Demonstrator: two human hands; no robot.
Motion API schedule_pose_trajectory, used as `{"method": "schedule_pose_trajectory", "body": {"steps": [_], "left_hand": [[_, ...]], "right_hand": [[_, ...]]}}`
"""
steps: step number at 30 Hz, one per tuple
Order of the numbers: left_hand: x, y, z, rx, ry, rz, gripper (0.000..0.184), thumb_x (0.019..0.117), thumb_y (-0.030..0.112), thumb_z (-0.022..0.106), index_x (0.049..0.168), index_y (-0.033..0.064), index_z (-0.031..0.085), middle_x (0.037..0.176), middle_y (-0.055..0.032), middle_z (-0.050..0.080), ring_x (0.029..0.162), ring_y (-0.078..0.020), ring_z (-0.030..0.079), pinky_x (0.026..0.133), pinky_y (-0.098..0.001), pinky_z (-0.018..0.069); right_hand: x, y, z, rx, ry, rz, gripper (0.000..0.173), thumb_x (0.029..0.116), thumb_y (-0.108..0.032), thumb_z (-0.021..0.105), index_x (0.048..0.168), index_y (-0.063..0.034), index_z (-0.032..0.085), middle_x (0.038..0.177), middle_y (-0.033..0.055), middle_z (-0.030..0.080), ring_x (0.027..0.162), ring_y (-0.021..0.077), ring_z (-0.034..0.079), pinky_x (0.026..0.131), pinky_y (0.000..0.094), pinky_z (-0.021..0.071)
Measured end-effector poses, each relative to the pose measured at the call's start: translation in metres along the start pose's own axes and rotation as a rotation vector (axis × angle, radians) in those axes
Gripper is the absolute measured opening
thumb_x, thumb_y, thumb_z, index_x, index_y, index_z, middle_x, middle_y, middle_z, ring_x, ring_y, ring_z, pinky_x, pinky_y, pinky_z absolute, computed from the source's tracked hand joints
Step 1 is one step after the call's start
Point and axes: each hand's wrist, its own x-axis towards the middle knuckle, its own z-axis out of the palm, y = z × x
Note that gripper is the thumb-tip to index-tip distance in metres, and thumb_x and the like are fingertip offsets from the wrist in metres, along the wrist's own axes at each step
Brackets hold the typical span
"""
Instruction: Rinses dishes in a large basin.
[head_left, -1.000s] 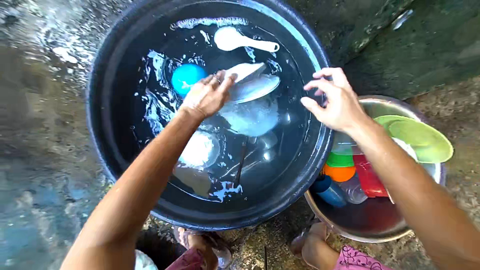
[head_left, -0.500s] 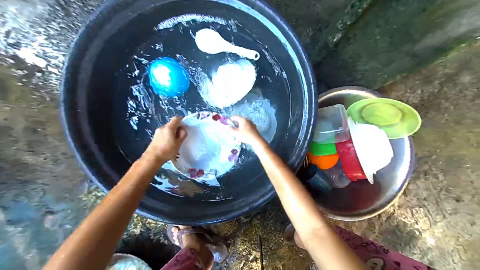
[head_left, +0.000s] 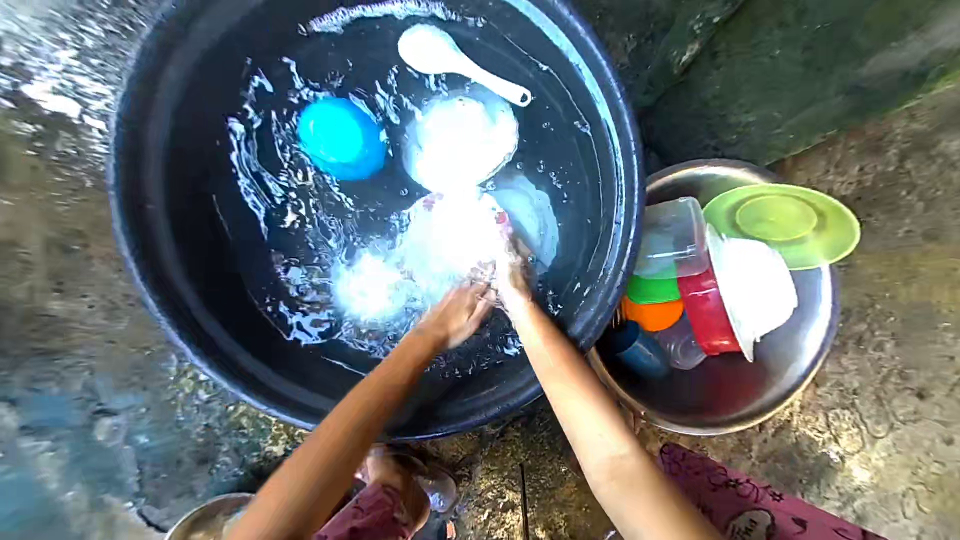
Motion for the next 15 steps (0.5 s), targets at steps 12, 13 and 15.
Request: {"method": "schedule_pose_trajectory", "body": {"steps": [12,13,15], "left_hand": [[0.055,0.006,-0.023,0.077,0.437,-0.059,0.054,0.1051,0.017,0.046,0.156,0.0,0.04,0.165,-0.0214,0.034,0.155,-0.037,0.027,0.127,-0.0535,0.0208],[0.049,0.011,-0.014,0.017,0.348,0.023,0.054,0.1058,0.016,0.047,0.156,-0.001,0.039,0.165,-0.0216,0.034,0.155,-0.0359,0.029,0.127,-0.0517,0.0217],[0.018,0.005,-0.005,0.0,0.169,0.147,0.047,0.1073,0.013,0.048,0.152,-0.0017,0.046,0.158,-0.0212,0.044,0.149,-0.0359,0.041,0.124,-0.0512,0.0294]], "right_hand": [[-0.013,0.004,0.009,-0.066,-0.131,0.058,0.052,0.1135,-0.03,0.03,0.142,0.0085,0.05,0.142,0.028,0.055,0.134,0.0324,0.052,0.114,0.0476,0.039],[-0.012,0.002,0.007,-0.035,-0.08,0.068,0.052,0.1135,-0.03,0.029,0.142,0.0084,0.051,0.139,0.028,0.056,0.131,0.0324,0.053,0.112,0.0472,0.0406],[-0.007,-0.008,0.001,-0.039,0.008,0.099,0.055,0.1138,-0.033,0.028,0.144,0.0067,0.05,0.141,0.0287,0.055,0.132,0.0355,0.052,0.111,0.0512,0.0396]]}}
